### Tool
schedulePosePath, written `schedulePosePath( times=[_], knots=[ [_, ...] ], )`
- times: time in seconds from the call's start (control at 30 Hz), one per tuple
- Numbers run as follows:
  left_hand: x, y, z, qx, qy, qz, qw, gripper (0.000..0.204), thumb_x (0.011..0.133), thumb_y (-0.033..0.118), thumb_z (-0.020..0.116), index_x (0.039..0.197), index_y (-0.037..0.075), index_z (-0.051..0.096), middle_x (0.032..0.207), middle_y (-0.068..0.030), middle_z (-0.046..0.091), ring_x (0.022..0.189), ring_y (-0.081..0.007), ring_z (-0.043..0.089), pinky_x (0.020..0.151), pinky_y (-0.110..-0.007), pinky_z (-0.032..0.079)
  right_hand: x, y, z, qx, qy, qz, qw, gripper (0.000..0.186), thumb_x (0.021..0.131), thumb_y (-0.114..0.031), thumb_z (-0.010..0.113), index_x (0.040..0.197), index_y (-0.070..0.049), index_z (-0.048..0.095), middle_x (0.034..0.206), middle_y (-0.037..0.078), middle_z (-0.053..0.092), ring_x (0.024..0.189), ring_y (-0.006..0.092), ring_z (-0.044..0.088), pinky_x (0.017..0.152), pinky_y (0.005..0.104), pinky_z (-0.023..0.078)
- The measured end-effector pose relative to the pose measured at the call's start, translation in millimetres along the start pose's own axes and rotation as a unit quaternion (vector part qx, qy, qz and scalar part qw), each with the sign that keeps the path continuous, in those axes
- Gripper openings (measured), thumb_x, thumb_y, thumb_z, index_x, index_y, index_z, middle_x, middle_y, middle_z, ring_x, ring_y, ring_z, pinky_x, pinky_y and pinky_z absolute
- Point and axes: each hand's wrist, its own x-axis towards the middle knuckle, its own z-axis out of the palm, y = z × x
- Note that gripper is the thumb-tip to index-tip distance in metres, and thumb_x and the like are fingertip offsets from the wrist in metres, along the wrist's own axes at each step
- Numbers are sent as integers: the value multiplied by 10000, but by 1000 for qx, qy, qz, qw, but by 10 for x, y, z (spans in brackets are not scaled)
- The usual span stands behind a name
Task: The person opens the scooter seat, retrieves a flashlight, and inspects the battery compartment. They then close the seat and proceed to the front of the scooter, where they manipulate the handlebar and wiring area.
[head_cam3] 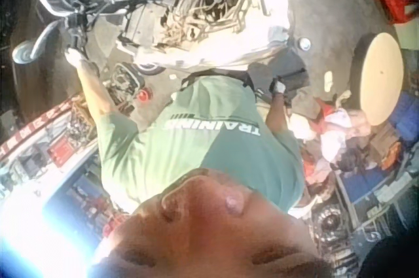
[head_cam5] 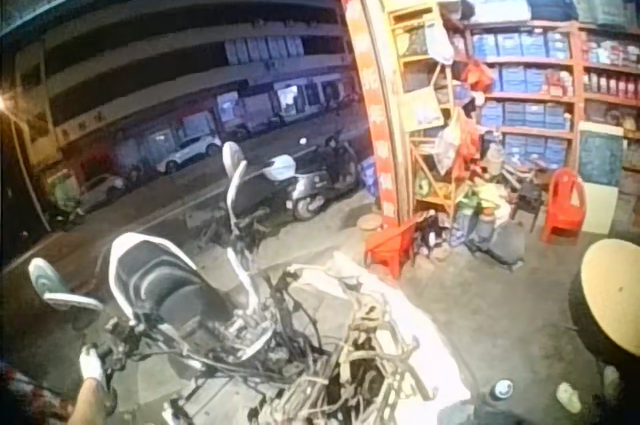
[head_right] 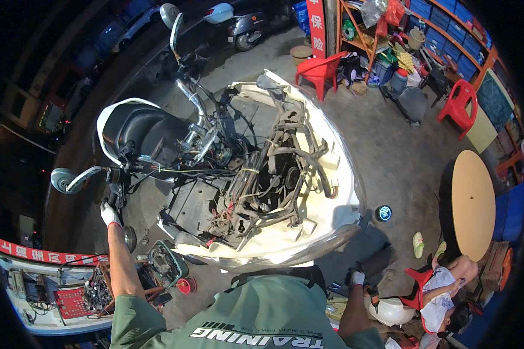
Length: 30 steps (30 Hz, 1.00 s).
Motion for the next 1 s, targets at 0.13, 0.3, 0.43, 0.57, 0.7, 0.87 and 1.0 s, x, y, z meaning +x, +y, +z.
schedulePosePath(
  times=[0.13,0.3,0.43,0.57,0.7,0.87,1.0],
  knots=[
    [68,-30,5,-14,1,24,1000,346,1034,207,430,1287,46,604,1177,-124,652,1023,-211,611,892,-333,482,610,-185,-581,166,40,-41,985,320,885,-200,643,1161,-38,645,989,75,671,851,234,650,702,411,537],
    [43,-37,169,-21,7,6,1000,354,1036,235,432,1300,70,599,1157,-96,650,981,-183,597,834,-314,481,-103,-2109,-712,252,69,-264,928,380,949,-212,587,1276,-19,608,1176,52,652,985,172,615,785,321,492],
    [-90,-17,-76,-33,31,-2,999,348,1040,252,437,1320,117,593,1074,-53,641,858,-152,563,692,-316,480,-1790,-3701,361,237,-55,-434,867,326,977,-188,560,1264,-42,610,1104,26,664,838,94,604,641,237,458],
    [-41,16,182,-19,11,7,1000,355,1046,241,435,1337,101,581,1105,-52,648,884,-148,581,708,-298,480,-3294,-4318,1665,-2,-93,-581,808,269,961,-174,566,1193,-68,651,1014,32,674,816,77,591,658,231,467],
    [-12,-78,37,-2,12,3,1000,370,1047,249,432,1361,100,559,1240,-76,632,1034,-175,597,792,-302,492,-3807,-4426,2885,-307,-218,-697,610,310,892,-160,596,1157,-7,648,1028,125,689,920,180,643,844,294,497],
    [-202,180,173,14,16,19,1000,385,1046,244,440,1374,76,550,1276,-106,620,1102,-194,591,920,-319,469,-3410,-4372,4041,-546,-282,-650,447,353,881,-178,561,1190,-26,637,1162,210,669,1100,362,631,986,406,475],
    [-203,140,165,24,24,17,999,391,1042,241,442,1371,59,553,1288,-107,620,1121,-198,588,951,-309,451,-2954,-4190,4669,-697,-230,-569,371,484,808,-116,548,1284,-44,593,1249,221,632,1185,354,597,1021,415,460]
  ],
)
